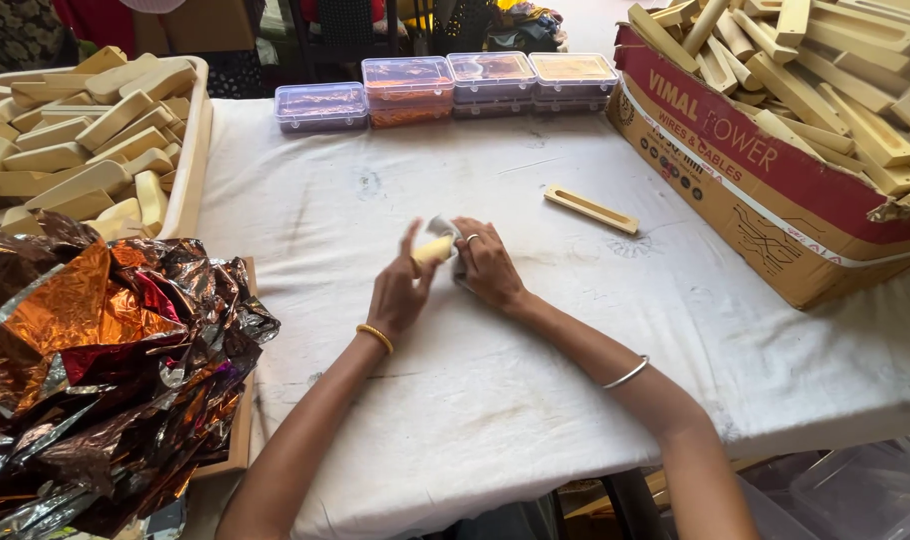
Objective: The person wipes a small rectangular wooden piece with a white cloth, turning it over to clean all sides. They then place the piece on the table and pick up another wooden piece to repeat the wiping process.
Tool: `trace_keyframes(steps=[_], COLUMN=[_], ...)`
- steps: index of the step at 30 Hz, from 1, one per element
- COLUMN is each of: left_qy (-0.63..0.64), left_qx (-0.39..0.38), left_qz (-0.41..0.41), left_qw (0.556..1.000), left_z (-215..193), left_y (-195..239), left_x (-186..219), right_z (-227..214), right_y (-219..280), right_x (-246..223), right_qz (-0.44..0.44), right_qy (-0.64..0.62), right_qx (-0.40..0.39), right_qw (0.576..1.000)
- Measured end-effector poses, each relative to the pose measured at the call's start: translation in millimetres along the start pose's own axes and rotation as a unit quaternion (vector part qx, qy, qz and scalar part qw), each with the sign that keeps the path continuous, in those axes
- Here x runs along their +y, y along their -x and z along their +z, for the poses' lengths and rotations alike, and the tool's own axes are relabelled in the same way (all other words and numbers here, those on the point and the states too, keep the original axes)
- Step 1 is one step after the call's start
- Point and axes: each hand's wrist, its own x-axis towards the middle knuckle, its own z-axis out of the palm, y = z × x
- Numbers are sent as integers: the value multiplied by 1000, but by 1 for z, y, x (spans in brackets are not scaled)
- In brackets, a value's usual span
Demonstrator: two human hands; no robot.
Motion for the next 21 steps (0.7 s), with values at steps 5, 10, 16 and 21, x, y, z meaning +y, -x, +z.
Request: trace_keyframes(steps=[5, 10, 16, 21], left_qy=[-55, -42, -27, 3], left_qx=[15, -37, -28, -5], left_qz=[309, 241, 148, 254], left_qw=[949, 969, 988, 967], left_z=[9, 8, 7, 3], left_y=[6, 2, 2, 7], left_x=[-7, -10, -8, -3], right_z=[-42, -37, -24, -43], right_y=[-3, -8, -9, -1], right_x=[-57, -45, -5, -62], right_qz=[-213, -158, 69, -124], right_qy=[-72, -30, -3, -56], right_qx=[3, -31, -6, -4], right_qw=[974, 986, 998, 991])
